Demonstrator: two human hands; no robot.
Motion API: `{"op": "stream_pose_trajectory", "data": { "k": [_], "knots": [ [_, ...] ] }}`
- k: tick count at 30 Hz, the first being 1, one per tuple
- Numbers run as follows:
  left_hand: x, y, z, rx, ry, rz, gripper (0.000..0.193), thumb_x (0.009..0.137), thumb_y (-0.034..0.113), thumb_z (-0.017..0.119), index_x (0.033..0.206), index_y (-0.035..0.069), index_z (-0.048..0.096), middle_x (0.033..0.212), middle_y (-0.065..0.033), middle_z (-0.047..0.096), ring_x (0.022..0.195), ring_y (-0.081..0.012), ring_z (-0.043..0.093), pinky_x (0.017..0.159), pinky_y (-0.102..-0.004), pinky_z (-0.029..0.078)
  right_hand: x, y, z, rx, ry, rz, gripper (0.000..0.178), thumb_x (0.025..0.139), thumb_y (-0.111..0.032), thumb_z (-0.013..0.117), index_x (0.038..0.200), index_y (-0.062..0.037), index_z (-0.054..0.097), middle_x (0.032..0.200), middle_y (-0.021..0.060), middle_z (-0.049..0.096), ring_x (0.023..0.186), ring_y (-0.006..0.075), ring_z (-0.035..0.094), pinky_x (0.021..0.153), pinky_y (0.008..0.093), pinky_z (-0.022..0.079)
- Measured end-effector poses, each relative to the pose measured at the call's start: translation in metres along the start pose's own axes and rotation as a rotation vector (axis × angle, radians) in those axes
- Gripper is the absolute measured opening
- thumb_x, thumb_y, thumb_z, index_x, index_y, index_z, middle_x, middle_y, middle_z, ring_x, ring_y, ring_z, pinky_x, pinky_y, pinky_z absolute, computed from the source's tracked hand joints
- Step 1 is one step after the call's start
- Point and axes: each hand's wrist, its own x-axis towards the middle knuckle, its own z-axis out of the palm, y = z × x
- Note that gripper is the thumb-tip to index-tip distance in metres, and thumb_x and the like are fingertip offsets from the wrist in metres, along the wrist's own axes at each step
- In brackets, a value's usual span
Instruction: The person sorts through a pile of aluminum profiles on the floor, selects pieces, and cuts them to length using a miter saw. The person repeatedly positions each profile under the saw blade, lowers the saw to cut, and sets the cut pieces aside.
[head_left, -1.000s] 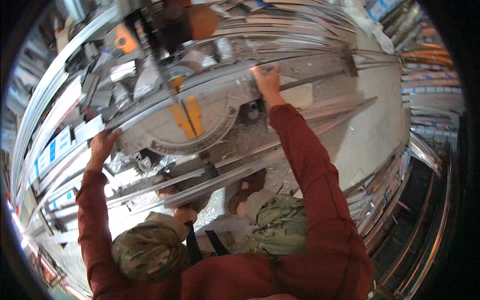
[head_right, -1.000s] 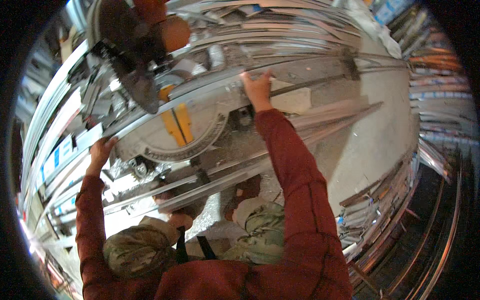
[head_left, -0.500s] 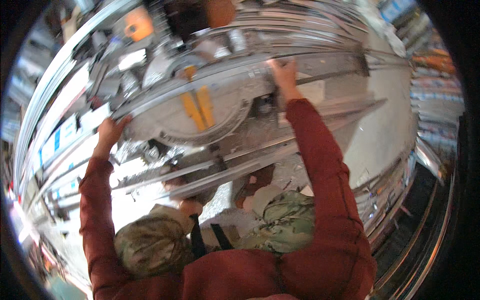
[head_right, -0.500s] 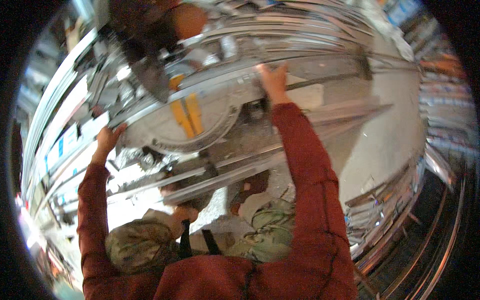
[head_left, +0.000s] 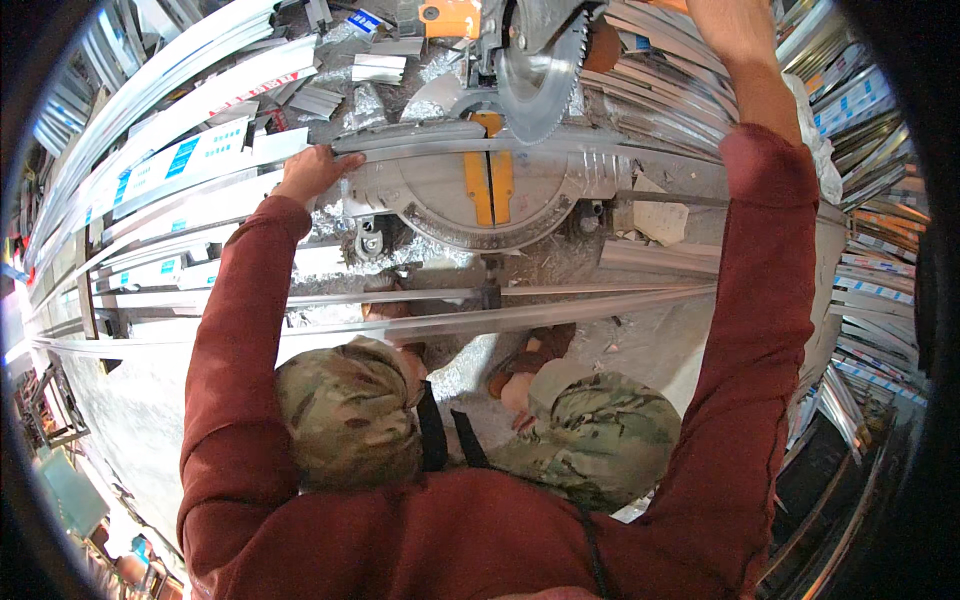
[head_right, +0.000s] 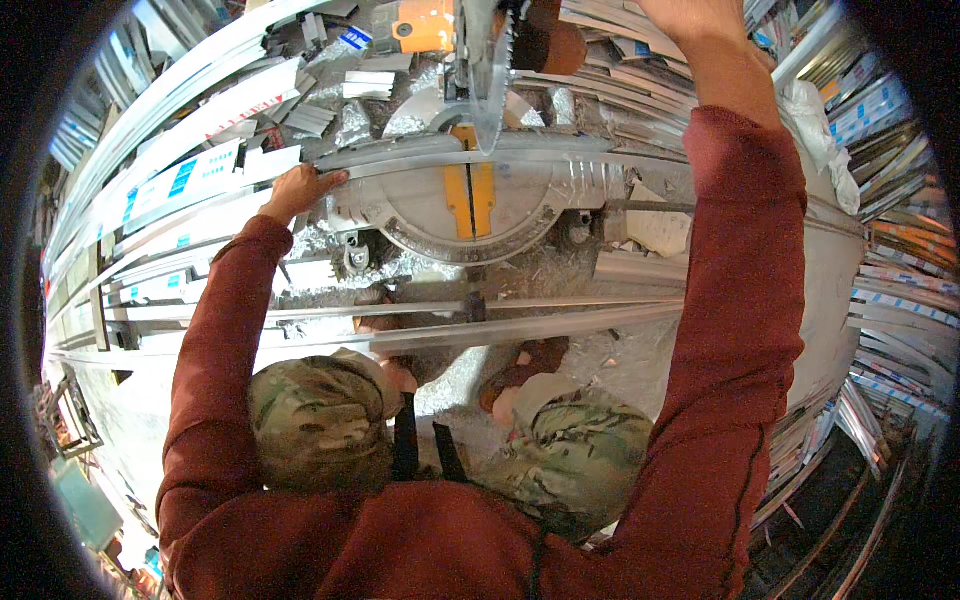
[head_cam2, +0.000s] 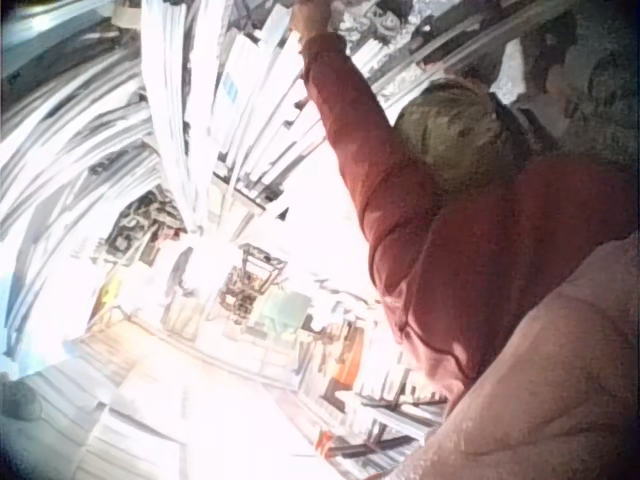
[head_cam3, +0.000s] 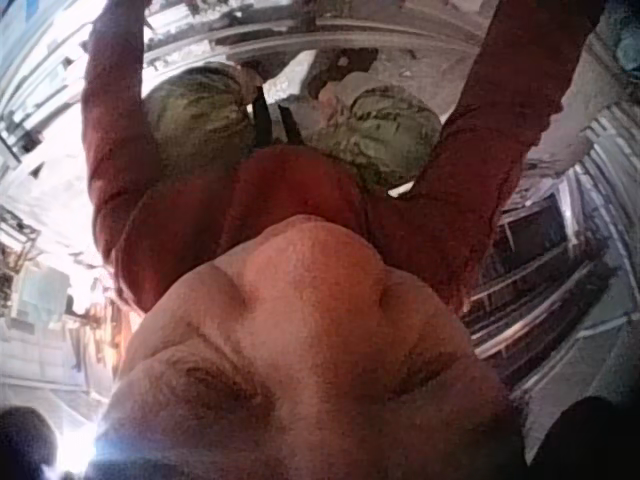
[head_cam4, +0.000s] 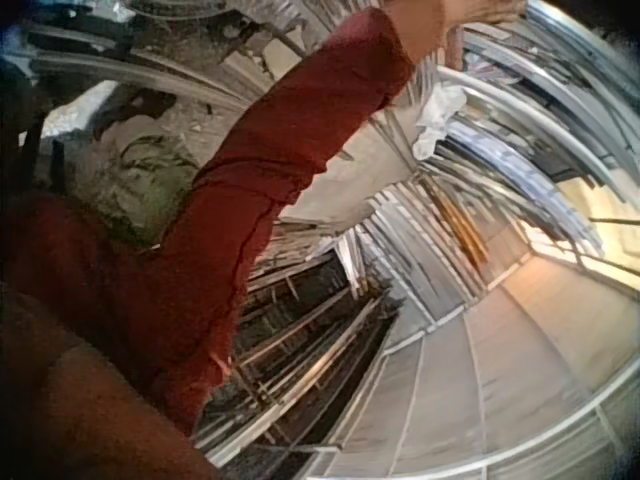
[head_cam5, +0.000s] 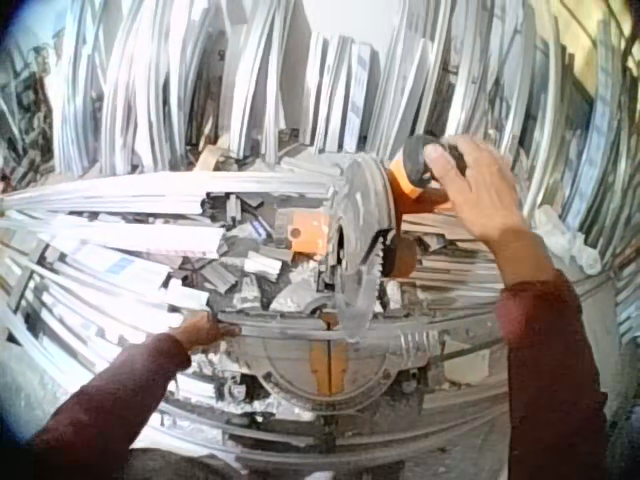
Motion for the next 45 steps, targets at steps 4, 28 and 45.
{"op": "stream_pose_trajectory", "data": {
  "k": [4, 28, 45],
  "knots": [
    [0.007, 0.002, 0.003, -0.101, 0.019, 0.058, 0.086, 0.084, 0.079, 0.057, 0.099, -0.004, 0.073, 0.093, -0.0228, 0.074, 0.092, -0.0373, 0.072, 0.083, -0.0468, 0.053, -0.032, 0.005, -0.042, -0.243, -0.308, -0.290, 0.051, 0.097, -0.048, 0.057, 0.121, -0.0029, 0.063, 0.107, 0.0186, 0.064, 0.102, 0.0344, 0.062, 0.091, 0.0452, 0.047],
    [-0.006, 0.005, -0.005, -0.128, 0.037, 0.065, 0.083, 0.085, 0.078, 0.056, 0.101, -0.002, 0.073, 0.098, -0.0225, 0.073, 0.099, -0.0354, 0.071, 0.086, -0.0458, 0.053, -0.206, -0.057, -0.025, 0.172, -0.405, -0.122, 0.048, 0.073, -0.043, 0.079, 0.096, -0.0021, 0.067, 0.087, 0.0181, 0.067, 0.083, 0.0382, 0.065, 0.076, 0.0453, 0.052],
    [0.000, 0.003, -0.005, -0.107, -0.026, 0.022, 0.083, 0.082, 0.076, 0.059, 0.103, -0.003, 0.074, 0.104, -0.0277, 0.072, 0.103, -0.0413, 0.069, 0.090, -0.0487, 0.052, -0.217, -0.062, -0.025, 0.127, -0.458, 0.039, 0.053, 0.073, -0.054, 0.074, 0.083, -0.0023, 0.066, 0.083, 0.0184, 0.067, 0.083, 0.0364, 0.066, 0.079, 0.0469, 0.053]
  ]
}}
